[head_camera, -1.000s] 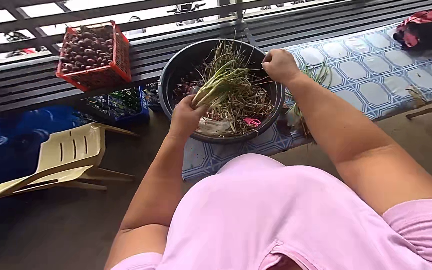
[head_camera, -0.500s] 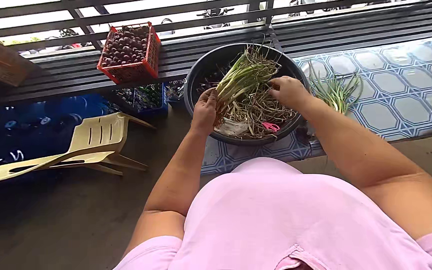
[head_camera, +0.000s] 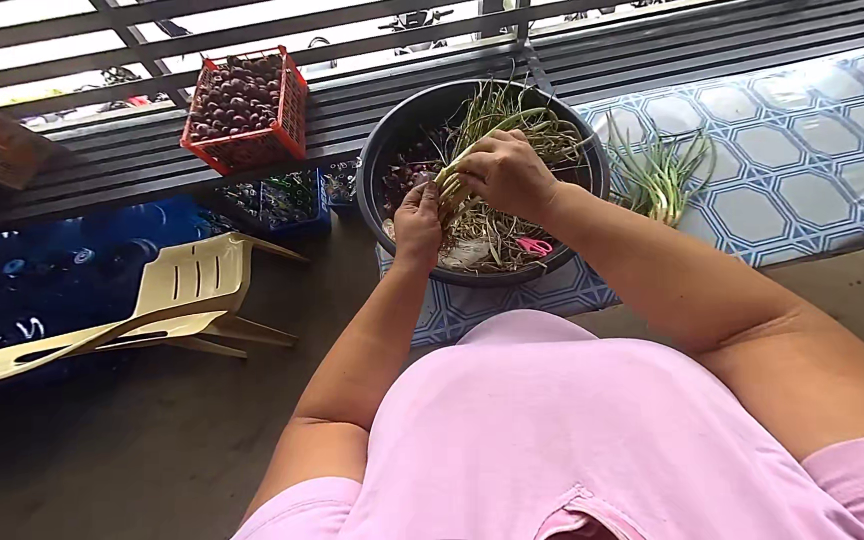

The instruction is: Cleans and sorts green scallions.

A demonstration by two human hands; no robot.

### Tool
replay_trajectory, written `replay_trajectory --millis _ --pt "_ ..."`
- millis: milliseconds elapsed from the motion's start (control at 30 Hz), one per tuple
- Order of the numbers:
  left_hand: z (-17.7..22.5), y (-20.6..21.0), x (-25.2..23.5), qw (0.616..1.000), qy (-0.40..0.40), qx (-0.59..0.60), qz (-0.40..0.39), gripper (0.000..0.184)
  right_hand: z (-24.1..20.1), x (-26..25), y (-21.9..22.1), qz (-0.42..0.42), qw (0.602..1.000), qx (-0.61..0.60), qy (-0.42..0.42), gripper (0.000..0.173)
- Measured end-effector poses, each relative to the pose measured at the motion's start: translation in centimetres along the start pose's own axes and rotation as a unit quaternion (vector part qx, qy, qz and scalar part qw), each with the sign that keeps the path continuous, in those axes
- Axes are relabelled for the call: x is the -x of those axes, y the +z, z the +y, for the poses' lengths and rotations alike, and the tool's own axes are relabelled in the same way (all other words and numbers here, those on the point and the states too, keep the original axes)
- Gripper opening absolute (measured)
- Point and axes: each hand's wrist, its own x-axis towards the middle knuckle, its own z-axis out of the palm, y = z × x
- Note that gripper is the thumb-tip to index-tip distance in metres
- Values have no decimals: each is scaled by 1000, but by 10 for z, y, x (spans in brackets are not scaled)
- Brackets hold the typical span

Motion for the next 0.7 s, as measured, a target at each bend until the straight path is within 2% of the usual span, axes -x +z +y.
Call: replay_trajectory --millis 400,600,700 --pt "3 19 3 999 -36 3 -3 33 -4 -1 12 8 995 96 42 18" --pt "6 28 7 996 -70 57 -9 32 -1 6 21 82 982 162 -57 18" --pt "2 28 8 997 -57 51 -15 29 4 8 25 93 979 166 -73 17"
